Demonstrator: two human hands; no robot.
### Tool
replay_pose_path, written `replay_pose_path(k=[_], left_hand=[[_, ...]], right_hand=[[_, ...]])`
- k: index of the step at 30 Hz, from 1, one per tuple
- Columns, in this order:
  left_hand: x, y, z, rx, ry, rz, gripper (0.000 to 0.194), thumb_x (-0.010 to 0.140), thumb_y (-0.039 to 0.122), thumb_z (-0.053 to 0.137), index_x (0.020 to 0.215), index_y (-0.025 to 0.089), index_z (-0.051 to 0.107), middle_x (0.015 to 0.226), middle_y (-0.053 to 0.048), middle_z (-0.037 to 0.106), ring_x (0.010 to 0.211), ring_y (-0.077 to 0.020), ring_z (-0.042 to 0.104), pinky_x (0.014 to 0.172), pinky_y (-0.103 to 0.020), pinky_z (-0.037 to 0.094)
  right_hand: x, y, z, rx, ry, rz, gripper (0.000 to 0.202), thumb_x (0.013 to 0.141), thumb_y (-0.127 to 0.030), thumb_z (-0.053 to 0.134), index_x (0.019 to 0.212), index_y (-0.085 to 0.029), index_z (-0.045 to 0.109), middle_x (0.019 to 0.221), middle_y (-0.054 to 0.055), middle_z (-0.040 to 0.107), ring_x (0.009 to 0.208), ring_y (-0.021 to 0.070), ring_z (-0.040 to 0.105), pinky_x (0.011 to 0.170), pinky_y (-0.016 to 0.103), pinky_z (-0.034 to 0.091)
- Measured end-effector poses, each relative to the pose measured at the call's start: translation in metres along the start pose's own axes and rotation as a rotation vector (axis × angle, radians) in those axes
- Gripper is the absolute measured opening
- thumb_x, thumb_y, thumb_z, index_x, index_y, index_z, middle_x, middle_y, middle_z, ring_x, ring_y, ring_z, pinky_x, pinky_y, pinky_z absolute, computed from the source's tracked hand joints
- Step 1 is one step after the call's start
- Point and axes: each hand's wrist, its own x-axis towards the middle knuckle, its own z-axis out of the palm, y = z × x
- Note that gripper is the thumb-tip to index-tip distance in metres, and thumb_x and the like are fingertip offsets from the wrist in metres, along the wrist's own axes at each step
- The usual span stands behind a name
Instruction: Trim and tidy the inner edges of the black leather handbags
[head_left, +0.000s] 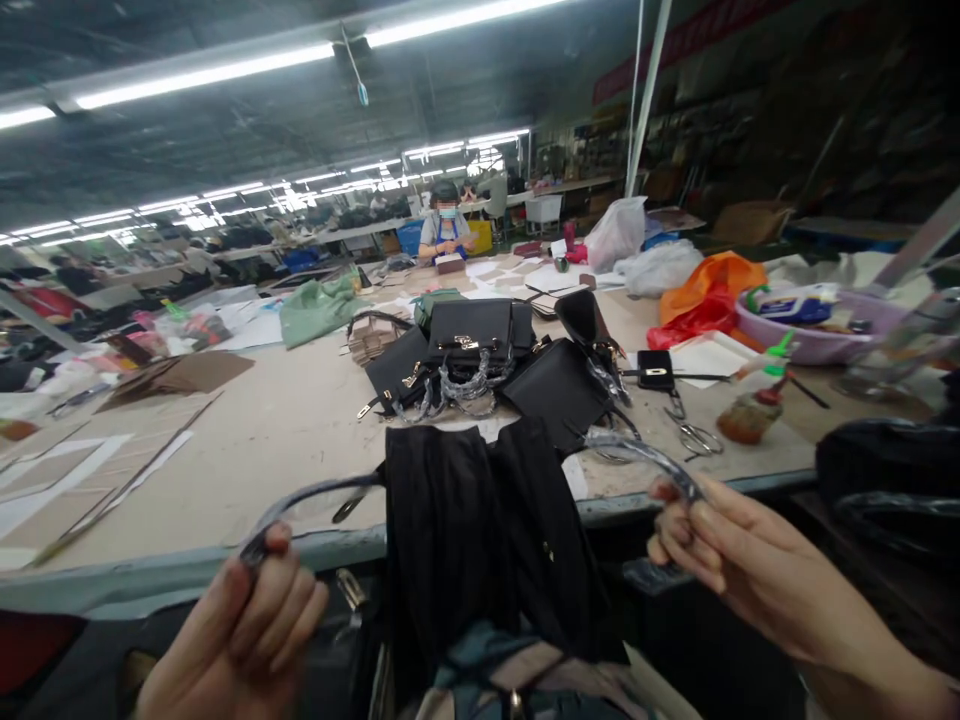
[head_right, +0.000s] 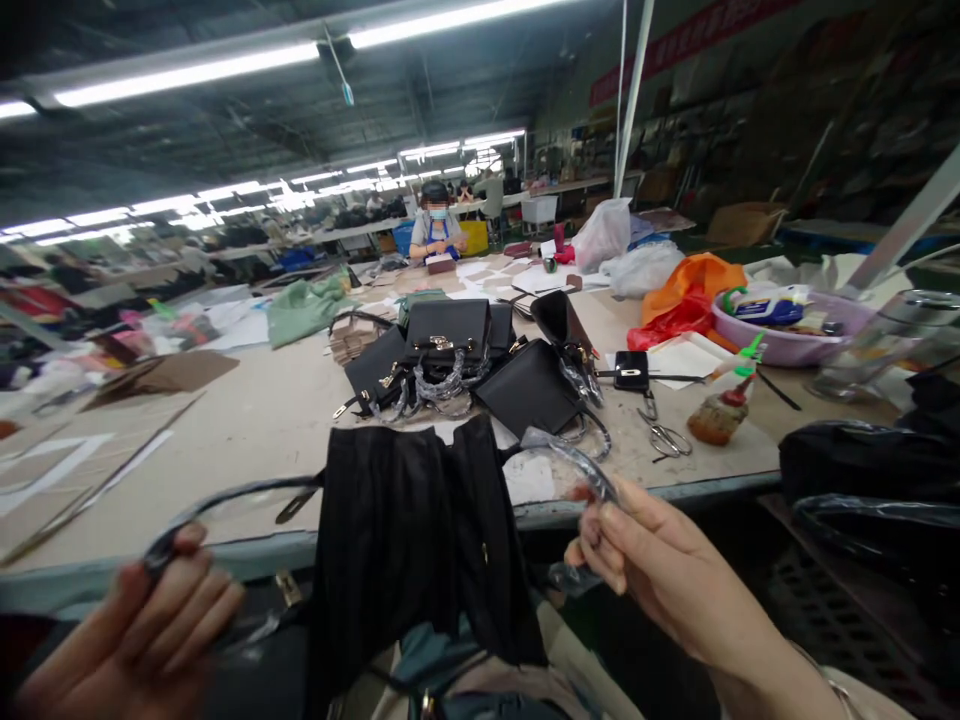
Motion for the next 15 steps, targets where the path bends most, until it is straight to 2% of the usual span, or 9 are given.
replay_pose_path(k=[2, 5, 9, 12, 15], left_hand=[[0.004, -0.002, 0.002, 0.092, -0.055, 0.011, 0.013, 0.079, 0.02, 0.061, 0.09, 0.016, 0.056, 0.048, 0.008, 0.032, 0.037, -0.0041, 0.027, 0.034, -0.014, 0.03], [0.012, -0.013, 0.005, 0.213, -0.113, -0.035, 0.019, 0.079, 0.025, 0.063, 0.093, 0.013, 0.059, 0.048, 0.008, 0.032, 0.037, -0.004, 0.028, 0.037, -0.016, 0.029], [0.026, -0.025, -0.002, 0.3, -0.148, 0.067, 0.025, 0.078, 0.028, 0.066, 0.098, 0.013, 0.061, 0.049, 0.007, 0.035, 0.043, -0.0053, 0.034, 0.044, -0.018, 0.033], [0.038, -0.029, -0.012, 0.394, -0.155, 0.17, 0.031, 0.075, 0.031, 0.069, 0.1, 0.015, 0.062, 0.054, 0.003, 0.048, 0.056, -0.0111, 0.048, 0.06, -0.024, 0.043], [0.054, -0.04, -0.025, 0.555, -0.081, 0.215, 0.034, 0.071, 0.035, 0.072, 0.098, 0.015, 0.064, 0.063, 0.0, 0.057, 0.07, -0.0168, 0.056, 0.078, -0.031, 0.044]], right_hand=[[0.008, 0.0, 0.001, -0.028, 0.021, 0.007, 0.027, 0.079, -0.04, 0.067, 0.095, -0.019, 0.062, 0.059, -0.004, 0.047, 0.054, 0.0099, 0.045, 0.079, 0.035, 0.048], [0.019, 0.001, 0.006, -0.1, -0.002, -0.007, 0.023, 0.081, -0.04, 0.063, 0.09, -0.018, 0.062, 0.06, -0.002, 0.051, 0.059, 0.0123, 0.05, 0.085, 0.039, 0.047], [0.019, 0.003, 0.011, -0.263, -0.021, -0.211, 0.022, 0.083, -0.042, 0.058, 0.086, -0.02, 0.063, 0.064, 0.001, 0.057, 0.065, 0.0166, 0.055, 0.082, 0.038, 0.048], [0.016, 0.012, 0.01, -0.547, 0.003, -0.352, 0.017, 0.084, -0.037, 0.058, 0.086, -0.022, 0.066, 0.078, 0.005, 0.063, 0.082, 0.0215, 0.06, 0.082, 0.032, 0.047], [0.023, 0.037, 0.011, -0.714, -0.123, -0.427, 0.013, 0.084, -0.033, 0.056, 0.087, -0.024, 0.066, 0.086, 0.005, 0.065, 0.094, 0.0236, 0.059, 0.086, 0.03, 0.046]])
